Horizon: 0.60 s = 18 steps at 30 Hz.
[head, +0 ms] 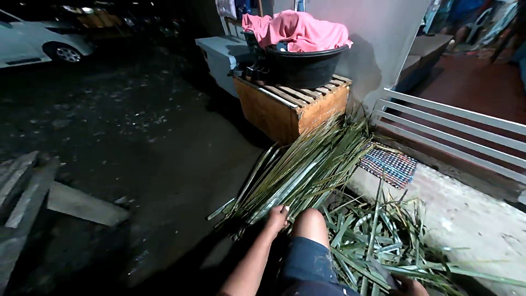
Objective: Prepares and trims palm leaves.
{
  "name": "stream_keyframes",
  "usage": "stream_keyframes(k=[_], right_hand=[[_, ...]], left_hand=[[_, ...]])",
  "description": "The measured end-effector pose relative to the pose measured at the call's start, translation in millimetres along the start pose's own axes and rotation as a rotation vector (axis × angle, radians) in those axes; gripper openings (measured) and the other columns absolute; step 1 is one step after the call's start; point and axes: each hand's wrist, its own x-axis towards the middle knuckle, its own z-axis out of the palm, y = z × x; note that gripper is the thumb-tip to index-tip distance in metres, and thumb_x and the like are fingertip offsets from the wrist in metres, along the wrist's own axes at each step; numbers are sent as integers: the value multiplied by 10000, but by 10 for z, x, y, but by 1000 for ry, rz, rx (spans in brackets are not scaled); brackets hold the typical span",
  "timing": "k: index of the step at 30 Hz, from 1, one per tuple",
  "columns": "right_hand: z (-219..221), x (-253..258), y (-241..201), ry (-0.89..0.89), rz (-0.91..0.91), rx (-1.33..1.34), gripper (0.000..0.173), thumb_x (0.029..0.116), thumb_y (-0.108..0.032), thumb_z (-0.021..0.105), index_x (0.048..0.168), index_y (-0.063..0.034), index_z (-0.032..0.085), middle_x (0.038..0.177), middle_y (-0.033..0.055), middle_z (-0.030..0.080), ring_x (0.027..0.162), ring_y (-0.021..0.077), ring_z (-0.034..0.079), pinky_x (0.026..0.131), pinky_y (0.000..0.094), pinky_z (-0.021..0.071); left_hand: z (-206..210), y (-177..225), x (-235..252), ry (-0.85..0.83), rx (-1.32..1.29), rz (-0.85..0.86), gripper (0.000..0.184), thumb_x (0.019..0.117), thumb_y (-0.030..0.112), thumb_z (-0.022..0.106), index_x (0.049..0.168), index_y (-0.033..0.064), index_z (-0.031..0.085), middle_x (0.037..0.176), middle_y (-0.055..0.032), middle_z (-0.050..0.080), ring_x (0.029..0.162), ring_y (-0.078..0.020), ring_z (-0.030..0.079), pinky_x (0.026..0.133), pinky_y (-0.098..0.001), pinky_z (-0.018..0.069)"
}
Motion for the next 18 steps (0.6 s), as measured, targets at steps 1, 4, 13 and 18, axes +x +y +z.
stream_keyframes(k=[1, 4, 13, 18], right_hand=[[-1, -40, -21, 14, -9, 90, 508, 883, -226, 770, 1333, -21, 653, 1030, 215, 723, 918, 344, 687, 865, 564, 526], [-40, -220, -238, 39, -42, 464, 510, 926, -105, 716, 1400, 2, 560, 888, 97, 665, 622, 122, 532, 578, 331, 464], [-438, -610, -1437, -97, -493, 800, 720, 826, -157, 718, 1496, -58, 474, 851, 6, 639, 554, 61, 517, 504, 229, 459], [-439, -694, -1754, -215, -594, 967, 864, 853, -136, 709, 1584, -44, 258, 782, -25, 599, 531, 48, 504, 483, 213, 448]], left_hand=[[-22, 17, -78, 5, -62, 11, 326, 1106, 248, 474, 1167, -32, 630, 848, -90, 659, 609, -116, 580, 607, -284, 512], [-18, 90, -306, 3, -197, 63, 275, 1094, 212, 504, 1070, -34, 625, 762, -44, 656, 535, -70, 558, 529, -226, 485], [339, 587, -823, -51, -271, 342, 163, 1002, 131, 640, 1065, -19, 649, 748, -25, 629, 559, -65, 569, 535, -227, 504], [548, 674, -1034, -89, -237, 551, 175, 943, 116, 668, 1075, 4, 687, 884, -28, 682, 676, -54, 639, 640, -238, 570]])
